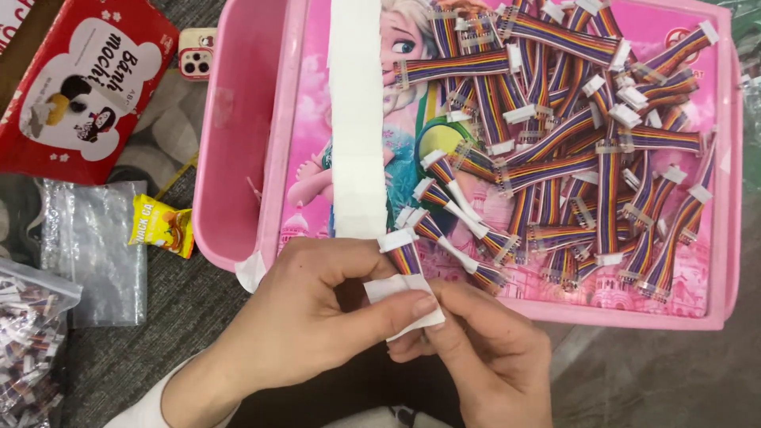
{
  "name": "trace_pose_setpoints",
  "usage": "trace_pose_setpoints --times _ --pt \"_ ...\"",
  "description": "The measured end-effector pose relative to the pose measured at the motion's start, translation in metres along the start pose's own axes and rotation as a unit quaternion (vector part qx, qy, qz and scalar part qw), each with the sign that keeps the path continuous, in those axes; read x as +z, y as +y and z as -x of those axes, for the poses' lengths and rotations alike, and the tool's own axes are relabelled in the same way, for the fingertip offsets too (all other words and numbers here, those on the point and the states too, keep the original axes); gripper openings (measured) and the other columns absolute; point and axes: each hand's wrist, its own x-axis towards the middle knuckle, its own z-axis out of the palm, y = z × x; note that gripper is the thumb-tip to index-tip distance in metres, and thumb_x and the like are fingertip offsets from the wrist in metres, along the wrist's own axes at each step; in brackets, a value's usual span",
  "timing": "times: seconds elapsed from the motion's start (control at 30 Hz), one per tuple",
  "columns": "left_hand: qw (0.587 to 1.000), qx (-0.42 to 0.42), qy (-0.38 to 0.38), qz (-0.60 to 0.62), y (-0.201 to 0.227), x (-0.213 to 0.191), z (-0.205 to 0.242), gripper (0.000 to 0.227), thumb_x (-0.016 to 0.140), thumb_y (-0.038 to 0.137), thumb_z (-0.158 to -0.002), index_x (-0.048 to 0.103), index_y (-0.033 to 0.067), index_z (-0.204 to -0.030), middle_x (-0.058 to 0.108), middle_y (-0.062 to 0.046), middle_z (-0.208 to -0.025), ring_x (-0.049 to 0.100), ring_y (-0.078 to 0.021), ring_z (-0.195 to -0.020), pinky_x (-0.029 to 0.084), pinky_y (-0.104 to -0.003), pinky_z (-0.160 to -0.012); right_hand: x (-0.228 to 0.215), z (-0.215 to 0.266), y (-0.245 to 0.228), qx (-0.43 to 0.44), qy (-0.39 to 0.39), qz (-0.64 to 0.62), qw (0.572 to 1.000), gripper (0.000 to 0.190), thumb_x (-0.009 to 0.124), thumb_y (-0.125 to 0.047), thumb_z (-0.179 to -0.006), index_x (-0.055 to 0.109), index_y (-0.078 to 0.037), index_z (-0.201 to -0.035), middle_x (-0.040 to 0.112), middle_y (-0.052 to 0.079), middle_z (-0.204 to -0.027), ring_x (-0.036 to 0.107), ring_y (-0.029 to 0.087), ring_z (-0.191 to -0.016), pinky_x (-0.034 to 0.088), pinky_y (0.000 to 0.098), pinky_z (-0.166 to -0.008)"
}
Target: Wrapping white adhesive tape around small multi-colored ribbon cables
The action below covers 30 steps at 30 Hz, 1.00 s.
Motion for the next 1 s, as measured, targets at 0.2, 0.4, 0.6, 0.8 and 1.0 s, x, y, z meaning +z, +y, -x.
trace_pose_setpoints --times 0.2,0.4,0.6,0.8,1.0 --pt "0.999 0.008 0.026 -0.028 0.003 -0.001 0.001 0.017 0.072 0.016 -0.072 0.066 0.0043 -0.062 0.056 0.002 -0.049 0.043 -0.0039 -0.040 0.034 -0.018 -0.035 -0.005 -0.002 0.005 -0.010 -0.037 -0.086 0.996 0.024 0.052 0.002 -0.084 0.057 0.015 -0.104 0.060 0.026 -0.102 0.066 0.030 -0.074 0.062 0.0357 -0.064" --pt "0.989 -0.068 0.040 0.124 -0.004 0.011 0.002 0.012 0.074 0.010 -0.072 0.069 -0.0004 -0.068 0.064 -0.003 -0.055 0.052 -0.0067 -0.042 0.043 -0.018 -0.038 -0.001 -0.002 0.005 -0.014 -0.014 -0.084 0.996 0.013 0.059 0.009 -0.079 0.060 0.008 -0.092 0.060 0.018 -0.090 0.062 0.021 -0.063 0.056 0.0284 -0.049" --pt "0.984 -0.154 0.005 0.095 -0.014 -0.003 -0.004 0.014 0.071 0.017 -0.073 0.073 0.0032 -0.075 0.061 -0.002 -0.050 0.047 -0.0080 -0.039 0.036 -0.019 -0.037 -0.011 0.002 0.002 -0.077 -0.009 0.000 0.997 0.017 0.063 0.013 -0.072 0.064 0.003 -0.086 0.058 0.016 -0.091 0.057 0.018 -0.071 0.050 0.0244 -0.061" --pt "0.928 -0.156 -0.238 0.239 -0.007 -0.023 -0.008 0.027 0.073 0.011 -0.070 0.069 -0.0035 -0.093 0.068 -0.007 -0.071 0.058 -0.0111 -0.059 0.049 -0.021 -0.052 -0.007 0.006 -0.018 -0.187 0.023 0.275 0.943 0.014 0.075 -0.001 -0.059 0.069 -0.005 -0.072 0.062 0.007 -0.085 0.059 0.010 -0.072 0.048 0.0170 -0.062" --pt "0.982 0.041 -0.176 -0.054 0.022 -0.021 -0.007 0.014 0.068 0.017 -0.072 0.075 0.0090 -0.082 0.069 0.003 -0.061 0.054 -0.0061 -0.045 0.044 -0.019 -0.041 -0.008 0.005 -0.024 -0.209 0.013 0.294 0.932 0.014 0.075 -0.001 -0.060 0.063 -0.005 -0.066 0.063 0.006 -0.080 0.057 0.006 -0.059 0.048 0.0140 -0.054"
